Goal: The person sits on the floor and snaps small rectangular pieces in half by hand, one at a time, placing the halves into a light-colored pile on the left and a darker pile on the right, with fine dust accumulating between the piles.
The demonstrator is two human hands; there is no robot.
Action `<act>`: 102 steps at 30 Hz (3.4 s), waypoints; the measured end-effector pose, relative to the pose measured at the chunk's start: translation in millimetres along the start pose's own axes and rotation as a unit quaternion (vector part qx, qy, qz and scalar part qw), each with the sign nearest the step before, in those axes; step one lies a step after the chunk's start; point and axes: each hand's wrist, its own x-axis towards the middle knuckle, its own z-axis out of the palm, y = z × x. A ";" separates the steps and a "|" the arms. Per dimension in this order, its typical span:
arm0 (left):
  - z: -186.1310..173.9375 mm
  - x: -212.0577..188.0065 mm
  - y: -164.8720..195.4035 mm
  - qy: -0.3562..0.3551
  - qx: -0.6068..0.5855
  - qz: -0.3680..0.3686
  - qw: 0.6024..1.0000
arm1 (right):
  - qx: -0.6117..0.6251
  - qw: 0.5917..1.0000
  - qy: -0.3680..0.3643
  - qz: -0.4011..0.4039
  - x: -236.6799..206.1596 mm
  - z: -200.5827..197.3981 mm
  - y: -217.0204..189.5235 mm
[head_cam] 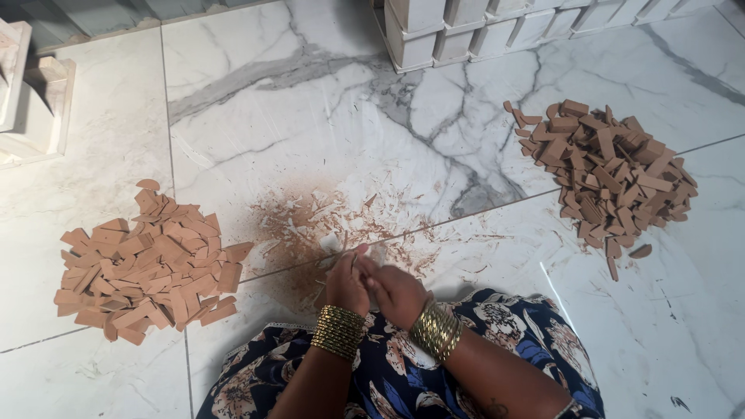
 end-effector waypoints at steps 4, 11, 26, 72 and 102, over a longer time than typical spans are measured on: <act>-0.8 6.9 4.1 0.020 -0.400 -0.177 0.899 | -0.060 0.998 -0.010 0.010 1.1 -6.0 -13.2; -0.4 6.9 5.2 0.099 -0.386 -0.222 0.890 | -0.058 0.997 -0.051 -0.011 -3.3 -9.2 -27.8; 6.3 6.1 3.0 0.101 -0.417 -0.245 0.869 | 0.017 0.997 -0.013 0.072 -12.3 26.9 0.7; 9.7 12.4 -18.6 0.034 -0.337 -0.226 0.913 | -0.016 0.995 -0.070 0.070 -6.7 -16.4 -29.9; 13.6 16.5 51.3 0.085 -0.520 -0.262 0.809 | -0.093 0.994 0.047 0.016 -4.9 -0.7 -12.9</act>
